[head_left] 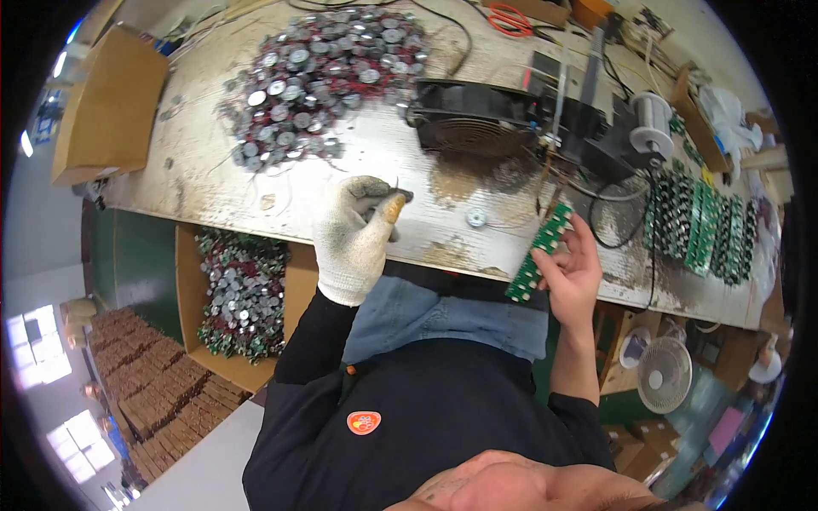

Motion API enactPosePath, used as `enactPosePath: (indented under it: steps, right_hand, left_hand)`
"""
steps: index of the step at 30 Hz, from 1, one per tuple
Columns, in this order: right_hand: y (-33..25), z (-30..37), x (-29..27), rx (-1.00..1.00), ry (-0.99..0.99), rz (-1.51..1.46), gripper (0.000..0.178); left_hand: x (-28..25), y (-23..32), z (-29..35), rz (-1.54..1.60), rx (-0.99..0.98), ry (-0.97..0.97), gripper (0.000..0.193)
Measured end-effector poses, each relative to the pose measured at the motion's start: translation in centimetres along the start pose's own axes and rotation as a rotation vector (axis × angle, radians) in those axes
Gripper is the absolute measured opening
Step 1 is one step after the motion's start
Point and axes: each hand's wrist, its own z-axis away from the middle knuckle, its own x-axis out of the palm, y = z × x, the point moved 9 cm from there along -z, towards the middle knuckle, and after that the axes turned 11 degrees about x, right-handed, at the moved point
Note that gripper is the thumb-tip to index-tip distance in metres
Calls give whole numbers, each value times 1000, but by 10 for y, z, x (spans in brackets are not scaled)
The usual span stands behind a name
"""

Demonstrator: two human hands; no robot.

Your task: The person picks up a motor from a pile and a circuit board, then solders the motor's wires to the board using a soldering station. After repeating this for several motors on the same board, they set it aside and begin the process with a new board.

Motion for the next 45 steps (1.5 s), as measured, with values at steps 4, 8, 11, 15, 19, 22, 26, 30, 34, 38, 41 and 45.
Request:
enactPosePath:
  steps: [4,8,11,15,19,22,26,30,34,38,41,45]
  right_hand:
    - [7,-2,-1,35,-39,-8,68]
    - [4,-4,4,60,-102,-54,70]
    - [3,1,6,62,-132,-84,73]
    - [3,5,8,81,-142,-93,70]
    - [1,5,12,117,-176,-105,68]
    - [0,7,13,113,-189,-122,66]
    - [-3,9,13,81,-204,-139,64]
    - [-5,10,12,66,-201,-150,64]
    - [-4,9,12,69,-206,-158,65]
    - [-3,10,12,58,-214,-146,65]
    - [-4,9,11,60,-208,-155,66]
    - [-6,10,10,50,-208,-171,66]
  left_hand:
    - [51,-24,22,166,-264,-179,34]
    - [81,-31,35,232,-304,-281,25]
    - [96,-20,31,63,-133,-370,17]
    - [113,0,28,-173,99,-444,13]
    - [121,-9,33,-94,11,-428,14]
    - [129,-9,33,-31,-82,-437,16]
    - [133,-8,32,1,-192,-452,19]
    - [135,-11,30,70,-214,-449,19]
    - [136,-14,29,47,-191,-450,19]
    - [136,-14,27,36,-177,-441,19]
    - [138,-14,27,6,-178,-461,19]
    - [137,-17,28,37,-192,-427,20]
